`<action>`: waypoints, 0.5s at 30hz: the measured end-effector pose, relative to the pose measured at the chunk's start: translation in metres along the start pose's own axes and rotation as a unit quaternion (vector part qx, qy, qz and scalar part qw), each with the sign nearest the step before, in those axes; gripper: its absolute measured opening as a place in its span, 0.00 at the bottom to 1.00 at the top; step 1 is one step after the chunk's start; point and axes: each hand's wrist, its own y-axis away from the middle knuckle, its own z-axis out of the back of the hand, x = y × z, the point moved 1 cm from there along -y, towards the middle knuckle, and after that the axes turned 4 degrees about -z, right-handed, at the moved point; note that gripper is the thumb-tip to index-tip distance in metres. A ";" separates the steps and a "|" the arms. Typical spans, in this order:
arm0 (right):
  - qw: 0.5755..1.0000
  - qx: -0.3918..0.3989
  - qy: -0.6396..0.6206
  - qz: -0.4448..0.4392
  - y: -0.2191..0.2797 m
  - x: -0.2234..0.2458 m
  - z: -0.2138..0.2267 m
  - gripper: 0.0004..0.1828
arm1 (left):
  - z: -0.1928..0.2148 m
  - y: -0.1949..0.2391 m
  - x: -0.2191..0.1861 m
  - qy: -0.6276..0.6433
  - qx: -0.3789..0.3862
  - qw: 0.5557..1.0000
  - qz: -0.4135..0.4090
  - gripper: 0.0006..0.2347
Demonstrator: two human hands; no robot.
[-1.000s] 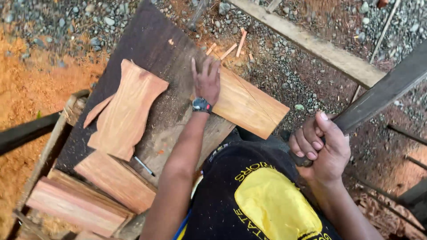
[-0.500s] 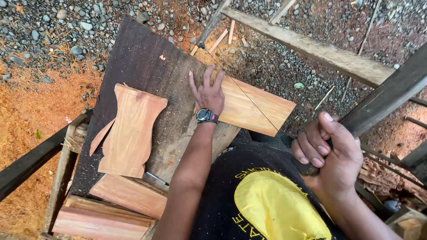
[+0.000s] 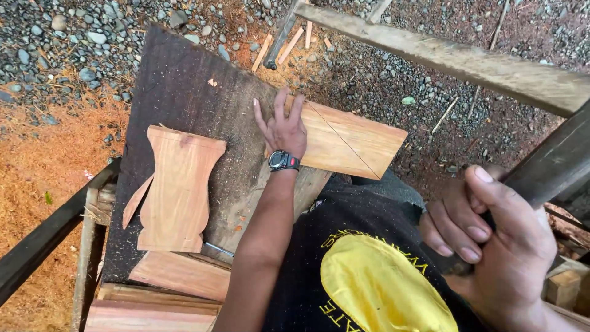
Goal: The person marks a piece of wood with a pen, then uses a hand saw to cut along the marked line. The person holds the wood steady with one hand while sawing with the other, creating wood shavings.
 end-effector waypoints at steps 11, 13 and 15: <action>1.000 -0.009 -0.001 -0.027 -0.029 -0.009 -0.017 0.22 | 0.005 0.002 -0.001 0.006 0.013 1.000 0.008 0.17; 1.000 -0.012 0.005 -0.025 -0.023 -0.002 -0.016 0.22 | 0.001 -0.005 -0.003 0.008 0.003 1.000 0.006 0.17; 0.999 0.016 -0.017 -0.023 -0.013 0.009 -0.018 0.22 | 0.004 -0.002 -0.003 0.000 0.018 1.000 0.016 0.17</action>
